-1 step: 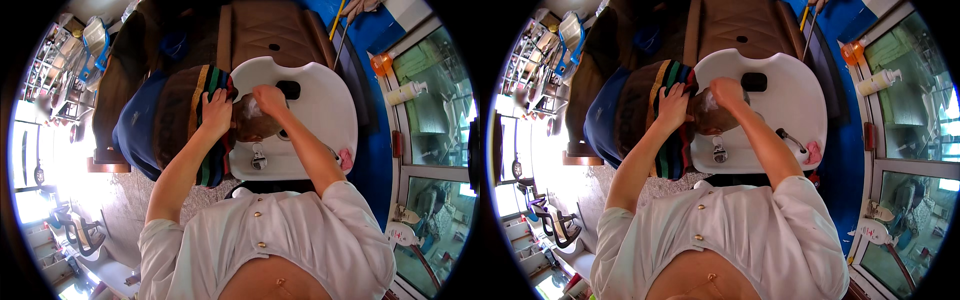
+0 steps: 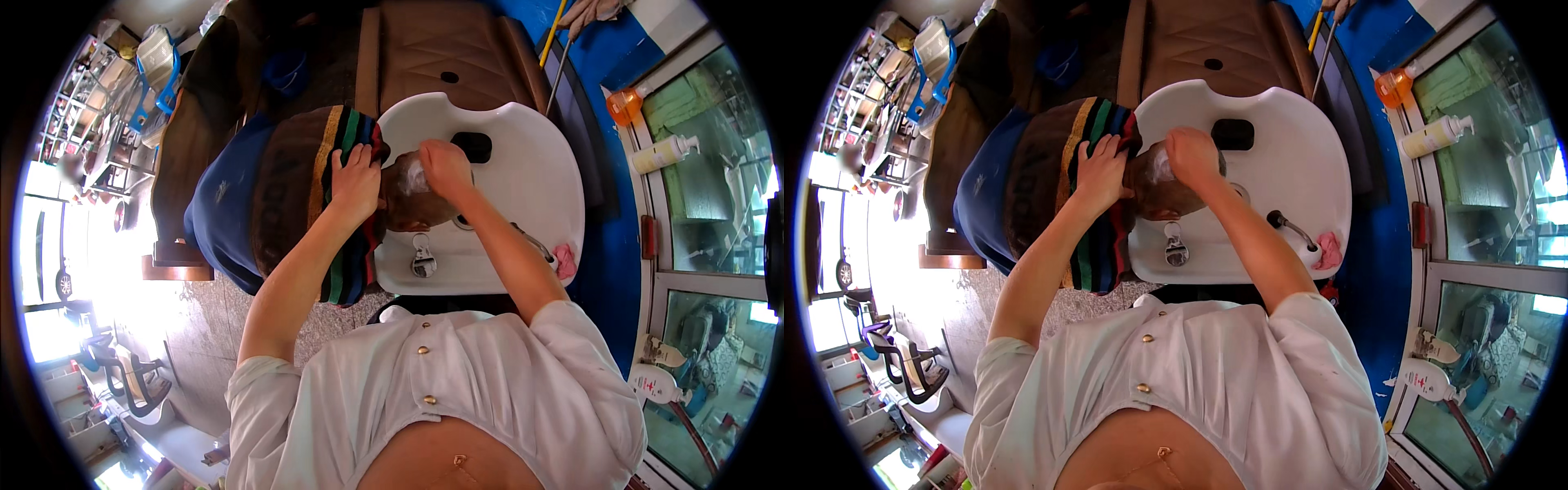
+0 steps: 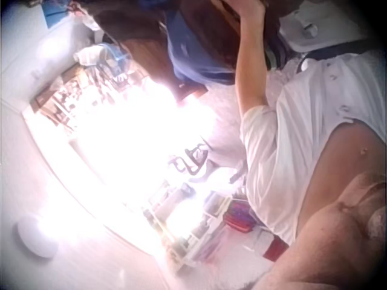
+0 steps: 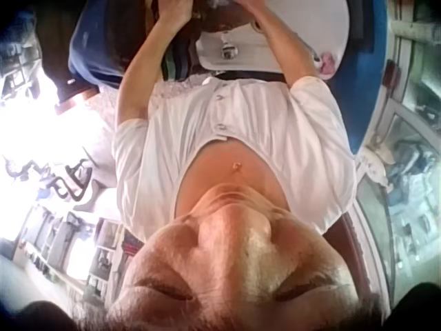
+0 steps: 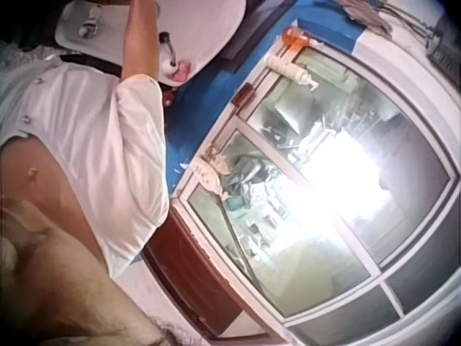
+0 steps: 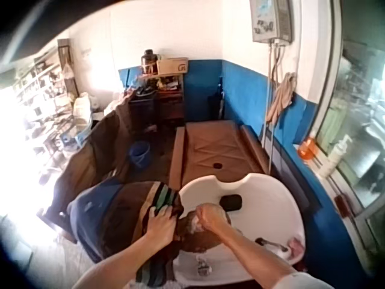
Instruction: The person washes another person's hair at a salon sink by wetting the hair with a sprayer, applying shampoo, scrubbing the scalp with their hands, and rinsing the hair clean before drying it with a towel.
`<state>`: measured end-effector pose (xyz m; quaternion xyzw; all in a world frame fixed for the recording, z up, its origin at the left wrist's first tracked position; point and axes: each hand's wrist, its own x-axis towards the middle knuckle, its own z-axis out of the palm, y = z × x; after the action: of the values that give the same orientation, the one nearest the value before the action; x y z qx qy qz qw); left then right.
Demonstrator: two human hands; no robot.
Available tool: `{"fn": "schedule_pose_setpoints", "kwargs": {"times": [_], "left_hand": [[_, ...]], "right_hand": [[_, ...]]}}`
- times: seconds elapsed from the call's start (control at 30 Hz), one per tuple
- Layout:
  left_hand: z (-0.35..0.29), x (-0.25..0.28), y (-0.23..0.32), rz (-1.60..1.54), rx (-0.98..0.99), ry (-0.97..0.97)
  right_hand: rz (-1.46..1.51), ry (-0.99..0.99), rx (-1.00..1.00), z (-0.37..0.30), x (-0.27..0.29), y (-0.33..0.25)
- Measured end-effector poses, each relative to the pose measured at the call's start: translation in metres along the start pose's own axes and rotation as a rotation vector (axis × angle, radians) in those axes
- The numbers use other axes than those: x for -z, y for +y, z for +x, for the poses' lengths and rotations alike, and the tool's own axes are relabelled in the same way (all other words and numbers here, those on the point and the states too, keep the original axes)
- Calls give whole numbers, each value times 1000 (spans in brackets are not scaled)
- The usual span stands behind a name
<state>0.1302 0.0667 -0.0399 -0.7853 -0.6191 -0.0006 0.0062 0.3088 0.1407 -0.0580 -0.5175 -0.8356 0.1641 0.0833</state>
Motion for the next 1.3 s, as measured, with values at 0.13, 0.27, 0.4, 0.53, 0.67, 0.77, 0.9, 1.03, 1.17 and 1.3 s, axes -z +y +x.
{"fn": "schedule_pose_setpoints", "kwargs": {"times": [0.13, 0.27, 0.4, 0.53, 0.67, 0.77, 0.9, 1.03, 1.17, 1.3], "left_hand": [[1, -1, 0, 30, 34, -16], [5, -10, -2, 72, 17, 36], [6, 7, 0, 44, 44, -78], [8, 9, 1, 64, 79, -120], [3, -15, -5, 94, 42, 1], [0, -5, -2, 82, 31, -30], [7, 8, 11, 126, 63, -123], [3, 3, 7, 110, 92, -111], [1, -27, -12, 163, 52, 45], [5, -9, -1, 109, 36, -96]], "right_hand": [[-221, 521, 487, -66, -49, -6], [-445, 320, 568, -34, -40, -38], [-256, -278, 217, 13, 8, -32], [-282, 300, 387, -10, -19, -15], [-450, 279, 647, -9, -42, -30], [-184, -507, 250, 59, -11, -19], [468, -333, 184, 87, -52, 61], [-96, -427, 248, 68, -43, 6], [-502, -111, 571, -24, -15, -54], [-492, 220, 1073, -71, -26, 20]]}}
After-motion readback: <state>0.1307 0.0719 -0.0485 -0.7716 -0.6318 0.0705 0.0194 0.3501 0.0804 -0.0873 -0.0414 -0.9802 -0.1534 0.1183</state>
